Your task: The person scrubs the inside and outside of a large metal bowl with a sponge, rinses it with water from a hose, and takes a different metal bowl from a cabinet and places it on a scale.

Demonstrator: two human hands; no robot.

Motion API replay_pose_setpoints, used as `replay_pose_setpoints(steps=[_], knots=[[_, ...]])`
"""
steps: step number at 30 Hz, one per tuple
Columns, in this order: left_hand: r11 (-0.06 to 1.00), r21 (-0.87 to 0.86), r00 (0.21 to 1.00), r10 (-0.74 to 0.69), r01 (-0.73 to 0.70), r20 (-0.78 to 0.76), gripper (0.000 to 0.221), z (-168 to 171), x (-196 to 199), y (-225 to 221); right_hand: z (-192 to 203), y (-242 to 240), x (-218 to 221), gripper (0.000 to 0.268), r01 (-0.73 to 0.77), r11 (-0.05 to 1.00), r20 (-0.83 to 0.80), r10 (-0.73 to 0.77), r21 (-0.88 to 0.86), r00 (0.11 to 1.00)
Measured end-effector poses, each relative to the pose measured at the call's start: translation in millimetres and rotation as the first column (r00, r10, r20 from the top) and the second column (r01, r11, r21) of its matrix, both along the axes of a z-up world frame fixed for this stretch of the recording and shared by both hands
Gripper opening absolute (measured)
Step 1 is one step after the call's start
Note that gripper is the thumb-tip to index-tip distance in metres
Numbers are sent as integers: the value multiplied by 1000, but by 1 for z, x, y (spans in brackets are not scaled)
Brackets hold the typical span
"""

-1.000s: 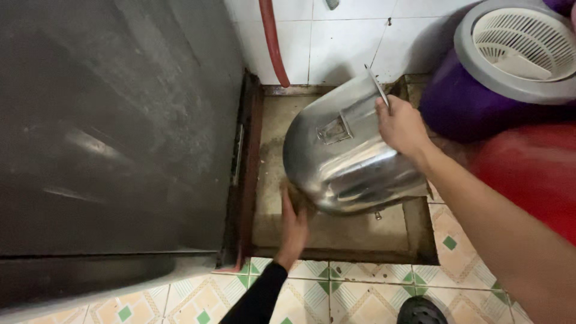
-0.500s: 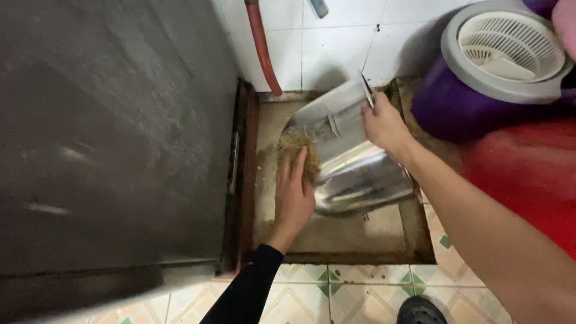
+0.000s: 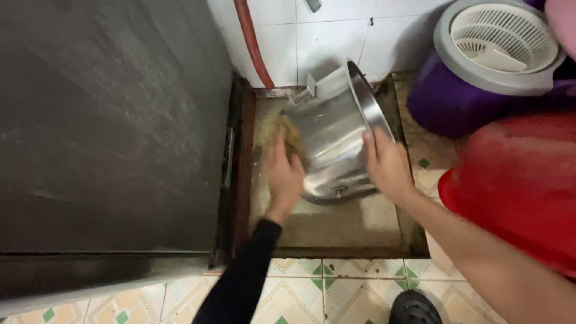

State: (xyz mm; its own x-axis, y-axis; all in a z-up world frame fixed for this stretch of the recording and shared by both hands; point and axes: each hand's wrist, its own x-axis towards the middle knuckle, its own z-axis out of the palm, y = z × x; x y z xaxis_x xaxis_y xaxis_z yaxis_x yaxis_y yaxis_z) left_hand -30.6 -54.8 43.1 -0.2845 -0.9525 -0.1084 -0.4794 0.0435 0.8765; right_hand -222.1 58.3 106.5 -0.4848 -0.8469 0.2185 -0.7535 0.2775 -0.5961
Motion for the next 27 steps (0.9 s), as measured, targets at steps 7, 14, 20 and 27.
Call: replay_pose_setpoints(steps=[7,14,20,27], knots=[[800,-524,955,-272,291,116,60,-79,37,104,29,-80,-45,41,-72,985,-46,80,159,996],[764,645,974,168,-33,-149,66,-43,21,-37,29,-92,-53,32,-49,975,153,16,216,988],[944,-214,959,-211,250,189,81,39,12,-5,5,-107,-60,38,-69,991,554,-6,113,832],[741,-573,880,-470,350,-72,59,168,-26,-33,-38,-142,-71,67,-434,898,234,437,-67,868]])
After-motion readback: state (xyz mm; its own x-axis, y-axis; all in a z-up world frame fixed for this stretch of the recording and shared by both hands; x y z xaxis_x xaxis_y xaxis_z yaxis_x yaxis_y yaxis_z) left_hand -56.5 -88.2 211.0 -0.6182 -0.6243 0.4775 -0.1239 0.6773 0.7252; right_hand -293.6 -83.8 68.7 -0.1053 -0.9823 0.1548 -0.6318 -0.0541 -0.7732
